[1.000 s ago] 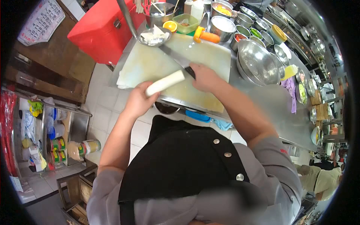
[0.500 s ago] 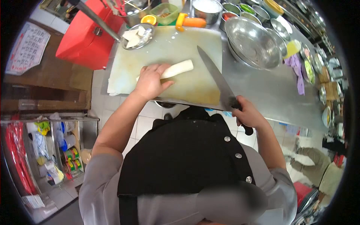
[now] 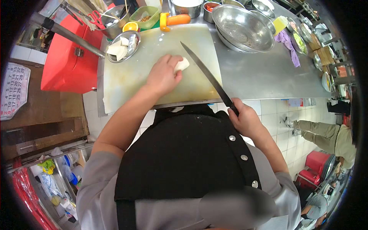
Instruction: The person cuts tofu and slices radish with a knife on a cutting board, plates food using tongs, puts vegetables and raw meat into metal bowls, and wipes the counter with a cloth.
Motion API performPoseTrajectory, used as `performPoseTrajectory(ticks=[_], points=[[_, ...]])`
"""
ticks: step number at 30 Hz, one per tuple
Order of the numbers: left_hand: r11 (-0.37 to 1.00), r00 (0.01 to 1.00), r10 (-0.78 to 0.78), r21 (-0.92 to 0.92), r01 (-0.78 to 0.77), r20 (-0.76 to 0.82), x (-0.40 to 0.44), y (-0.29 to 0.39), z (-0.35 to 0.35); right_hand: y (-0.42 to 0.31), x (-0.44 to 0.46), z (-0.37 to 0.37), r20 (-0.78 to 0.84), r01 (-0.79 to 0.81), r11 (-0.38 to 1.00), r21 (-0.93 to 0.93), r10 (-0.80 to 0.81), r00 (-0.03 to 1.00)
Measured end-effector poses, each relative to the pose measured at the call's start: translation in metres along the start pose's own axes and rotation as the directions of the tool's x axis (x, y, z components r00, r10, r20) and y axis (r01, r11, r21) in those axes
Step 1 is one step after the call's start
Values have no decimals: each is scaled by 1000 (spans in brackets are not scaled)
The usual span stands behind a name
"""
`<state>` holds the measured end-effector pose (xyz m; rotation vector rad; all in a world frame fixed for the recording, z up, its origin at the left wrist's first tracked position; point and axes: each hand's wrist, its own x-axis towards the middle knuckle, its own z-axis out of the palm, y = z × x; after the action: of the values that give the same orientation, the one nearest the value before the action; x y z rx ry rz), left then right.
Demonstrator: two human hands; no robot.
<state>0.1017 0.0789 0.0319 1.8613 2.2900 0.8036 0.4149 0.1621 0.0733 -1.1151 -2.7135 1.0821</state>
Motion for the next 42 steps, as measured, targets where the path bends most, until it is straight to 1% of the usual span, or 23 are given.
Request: performPoseTrajectory(ticks=[2, 5, 13, 16, 19, 22, 25, 26, 29, 32, 35, 40, 42], points=[[996, 998, -34, -79, 31, -45, 3, 2, 3, -3, -4, 1, -9, -13, 999, -36, 13, 1000], [986, 995, -94, -135, 97, 28, 4, 0, 7, -8, -8, -1, -8, -12, 996, -84, 11, 1000], [988, 998, -66, -137, 67, 12, 6, -5, 10, -5, -6, -4, 47, 104, 975, -196, -97, 994], [988, 998, -59, -145, 60, 10, 6, -5, 11, -9, -6, -6, 68, 95, 964, -248, -81, 994], [988, 998, -54, -146, 55, 11, 7, -5, 12, -16, -1, -10, 168, 31, 959, -283, 18, 986], [990, 999, -28, -137, 32, 26, 4, -5, 13, -9, 22, 12, 251, -8, 966, -257, 74, 965], [994, 1000, 22, -104, -20, 22, 10, -4, 10, -1, 29, 18, 213, 40, 982, -183, 0, 977], [995, 999, 35, -93, -32, 27, 9, -3, 8, -1, 27, 17, 201, 38, 981, -189, 1, 980], [994, 999, -29, -105, 24, -43, 7, 1, 4, -5, 20, 8, 161, 48, 978, -203, -15, 987], [986, 991, -137, -90, 137, 6, 0, 1, -3, -10, 7, -2, 123, 83, 974, -209, -58, 991], [996, 999, -40, -81, 38, -23, -3, -8, 2, -16, -1, -8, 127, 103, 964, -246, -74, 989], [994, 999, -32, -101, 29, -23, -3, -12, 7, -16, -2, -5, 160, 86, 942, -323, -35, 987], [994, 1000, -25, -103, 23, -15, -5, -11, 7, -13, 17, 15, 205, 14, 945, -328, 56, 977]])
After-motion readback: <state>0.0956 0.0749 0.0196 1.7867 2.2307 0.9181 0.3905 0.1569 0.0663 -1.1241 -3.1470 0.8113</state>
